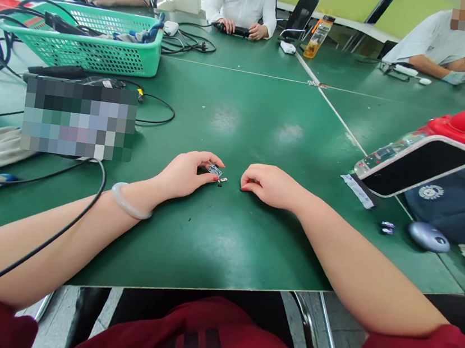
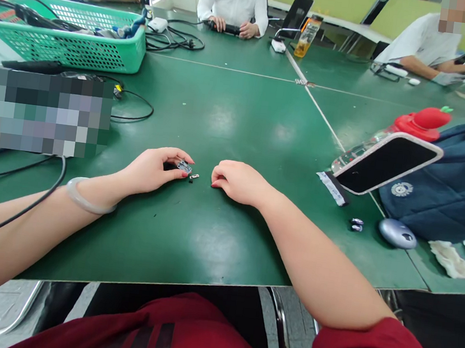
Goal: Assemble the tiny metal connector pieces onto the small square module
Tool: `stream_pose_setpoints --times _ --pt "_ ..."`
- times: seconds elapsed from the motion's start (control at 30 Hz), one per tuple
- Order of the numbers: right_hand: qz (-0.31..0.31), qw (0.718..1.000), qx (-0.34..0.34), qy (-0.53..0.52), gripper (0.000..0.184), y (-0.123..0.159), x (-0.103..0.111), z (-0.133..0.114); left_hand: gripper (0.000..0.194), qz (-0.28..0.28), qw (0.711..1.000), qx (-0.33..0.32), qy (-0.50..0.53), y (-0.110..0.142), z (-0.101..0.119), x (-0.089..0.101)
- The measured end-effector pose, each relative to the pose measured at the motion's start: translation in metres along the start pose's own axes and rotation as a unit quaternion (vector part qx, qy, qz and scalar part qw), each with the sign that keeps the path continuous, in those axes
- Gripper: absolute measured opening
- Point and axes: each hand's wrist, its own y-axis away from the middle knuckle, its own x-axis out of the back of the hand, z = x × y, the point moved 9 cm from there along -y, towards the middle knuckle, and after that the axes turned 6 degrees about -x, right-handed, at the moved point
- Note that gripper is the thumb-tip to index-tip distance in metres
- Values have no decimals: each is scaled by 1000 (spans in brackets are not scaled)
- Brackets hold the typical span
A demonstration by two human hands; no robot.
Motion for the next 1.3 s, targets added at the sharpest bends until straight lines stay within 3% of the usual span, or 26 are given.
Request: stream_pose_setpoints --times 0.1,0.3,0.43,0.67,0.87,1.1,1.3 --pt "21 1000 1 10 14 -2 -2 -3 26 2 1000 -2 -3 0 1 0" --pt "175 980 46 -79 12 3 14 -32 26 12 1000 -16 -10 -1 9 -1" --pt "216 970 79 -79 15 6 12 -49 28 -2 999 -33 -11 0 16 -4" --pt "236 966 102 -3 21 8 8 -54 30 -20 998 -54 21 1 20 -7" --pt "248 966 69 -36 19 7 15 -43 25 14 999 -22 -20 0 11 0" --pt "158 987 -9 0 11 -10 -6 -23 26 47 996 19 -75 -1 -1 8" --pt "155 987 -17 -24 13 -12 -4 -21 27 29 996 6 -80 -1 1 5"
